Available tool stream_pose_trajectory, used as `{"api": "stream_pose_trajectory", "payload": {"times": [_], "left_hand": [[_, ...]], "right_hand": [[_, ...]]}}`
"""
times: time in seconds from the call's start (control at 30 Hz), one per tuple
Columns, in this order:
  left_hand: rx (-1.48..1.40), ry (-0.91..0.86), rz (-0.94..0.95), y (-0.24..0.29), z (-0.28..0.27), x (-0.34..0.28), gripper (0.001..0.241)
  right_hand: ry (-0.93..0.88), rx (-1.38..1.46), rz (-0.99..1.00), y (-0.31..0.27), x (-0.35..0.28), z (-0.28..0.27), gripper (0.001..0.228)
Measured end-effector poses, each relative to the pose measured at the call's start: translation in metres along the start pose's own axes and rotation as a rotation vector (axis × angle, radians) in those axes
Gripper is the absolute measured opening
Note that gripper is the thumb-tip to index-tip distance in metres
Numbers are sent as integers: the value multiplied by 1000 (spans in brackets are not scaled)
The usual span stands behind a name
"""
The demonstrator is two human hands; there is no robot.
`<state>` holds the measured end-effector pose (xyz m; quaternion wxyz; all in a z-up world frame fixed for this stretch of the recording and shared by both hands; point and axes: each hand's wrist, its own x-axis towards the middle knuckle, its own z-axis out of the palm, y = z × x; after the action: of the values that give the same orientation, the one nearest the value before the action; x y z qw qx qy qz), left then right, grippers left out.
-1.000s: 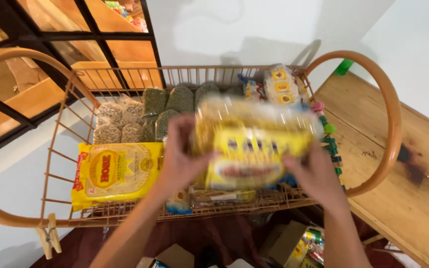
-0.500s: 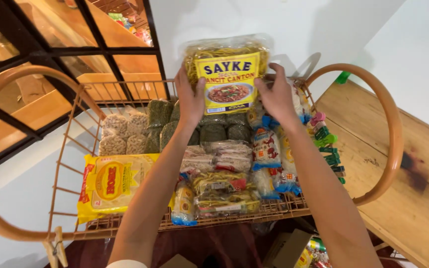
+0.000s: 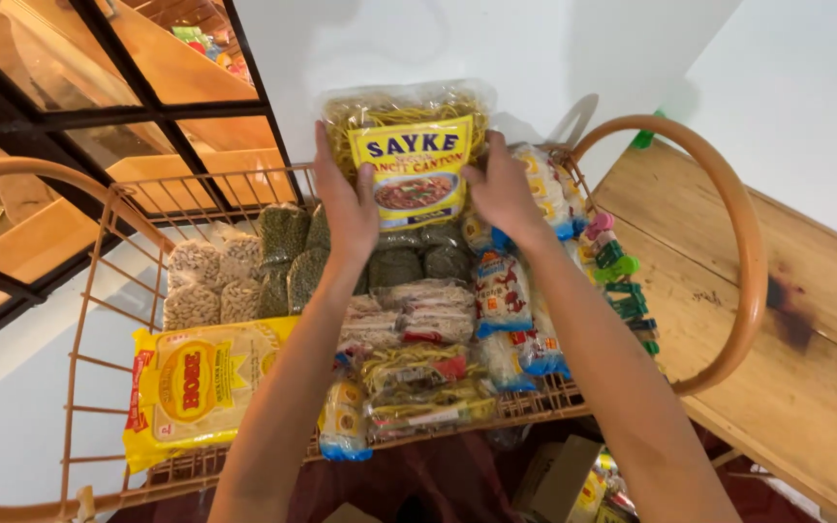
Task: Stocking grocery items from a cardboard box onto a wire display shelf.
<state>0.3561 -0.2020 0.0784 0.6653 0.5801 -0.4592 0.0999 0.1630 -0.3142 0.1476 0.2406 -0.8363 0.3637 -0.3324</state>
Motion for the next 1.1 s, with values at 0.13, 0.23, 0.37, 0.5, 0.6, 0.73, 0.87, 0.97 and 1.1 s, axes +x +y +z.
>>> {"api": "stream_pose_trajectory", "payload": {"times": [0.13,0.23,0.37,0.5,0.6,0.73,0.87,0.97,1.1], "left_hand": [[38,-4,14,6,4,-5,78],[72,-23,-27,0,6,-3,76],[152,-15,27,3,-2,0,79],[101,-16,23,2,-8,1,91],[112,0,9,15,-16,6,96],[38,-18,-11,29,-22,6,93],[63,-29,-27,38,-28,5,97],[78,-20,-23,38,-30,6,98],[68,-27,-39,44,-36,2,98]], "right_hand": [[-22,8,8,17,2,-1,52],[51,-22,-19,21,3,5,49],[104,-20,-4,7,-9,5,56],[238,17,-124,-11,-25,4,73],[395,-260,-359,-13,-31,7,77],[379,-289,-455,-32,-40,3,71],[332,-292,-399,-33,-45,2,66],[350,-291,-428,-35,-48,0,66],[363,-237,-449,-36,-57,-1,66]]}}
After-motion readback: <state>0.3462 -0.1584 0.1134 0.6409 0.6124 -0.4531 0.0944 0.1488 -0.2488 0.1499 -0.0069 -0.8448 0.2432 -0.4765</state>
